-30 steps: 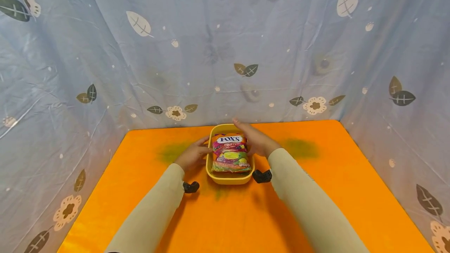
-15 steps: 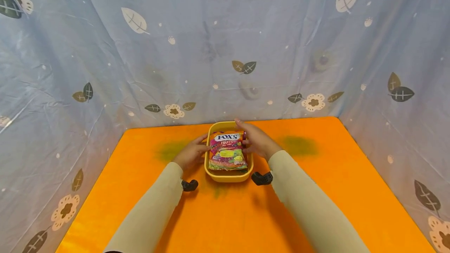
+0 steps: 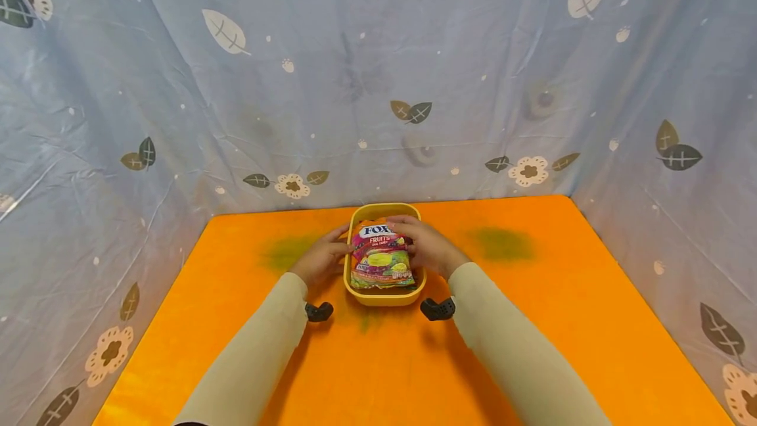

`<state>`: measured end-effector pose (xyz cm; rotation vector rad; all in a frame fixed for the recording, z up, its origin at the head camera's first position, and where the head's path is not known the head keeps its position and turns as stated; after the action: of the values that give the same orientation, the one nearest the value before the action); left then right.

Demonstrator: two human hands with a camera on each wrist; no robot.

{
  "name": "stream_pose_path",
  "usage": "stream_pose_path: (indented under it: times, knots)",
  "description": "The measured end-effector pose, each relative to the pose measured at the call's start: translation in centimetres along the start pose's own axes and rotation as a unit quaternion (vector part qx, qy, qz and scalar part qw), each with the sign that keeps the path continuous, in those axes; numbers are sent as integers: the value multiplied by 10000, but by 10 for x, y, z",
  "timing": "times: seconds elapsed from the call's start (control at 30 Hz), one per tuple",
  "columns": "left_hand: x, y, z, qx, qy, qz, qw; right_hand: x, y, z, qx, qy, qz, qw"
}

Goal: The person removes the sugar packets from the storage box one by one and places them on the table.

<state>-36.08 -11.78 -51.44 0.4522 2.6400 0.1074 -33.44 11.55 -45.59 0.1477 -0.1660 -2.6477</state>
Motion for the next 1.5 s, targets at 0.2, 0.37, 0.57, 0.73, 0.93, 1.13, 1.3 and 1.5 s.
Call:
stream_pose_path:
  times: [0.2,0.37,0.57,0.73,0.93,1.13,1.3,1.5]
  knots:
    - [0,0,-2,-7,-28,-7,10000,3,6,-8,169,17,-87,9998]
    - [-2,1,-3,-84,2,47,10000,2,4,-8,-132,-72,-120,9998]
    - [-2,3,-2,-102,65,84,9999,0,-2,-12,-348,-266,-395,9983]
    - [-1,3,-2,-48,87,104,9999,-2,-3,-13,-550,-505,-873,9934]
    - [-1,5,-1,-111,65,106,9999,-6,-1,-7,-1414,-659,-1441,9772]
    - [-2,5,-1,-101,15,51,9999,-8,-1,4,-2225,-700,-1599,9592]
    - [-2,5,0,-67,30,41,10000,-12,-6,13,-2121,-727,-1589,9615]
    - [-1,4,2,-153,70,72,9998,-16,-18,17,-1638,-845,-1812,9660]
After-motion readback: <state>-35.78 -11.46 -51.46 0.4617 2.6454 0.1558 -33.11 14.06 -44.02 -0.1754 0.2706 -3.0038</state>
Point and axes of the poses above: each hand's wrist, its own x-axis towards the middle knuckle, its own y-axis out of the palm, z = x × y, the point moved 5 cm from there along x, towards the middle knuckle, and after that the axes turned 10 degrees about -y, right-handed, at the moved point
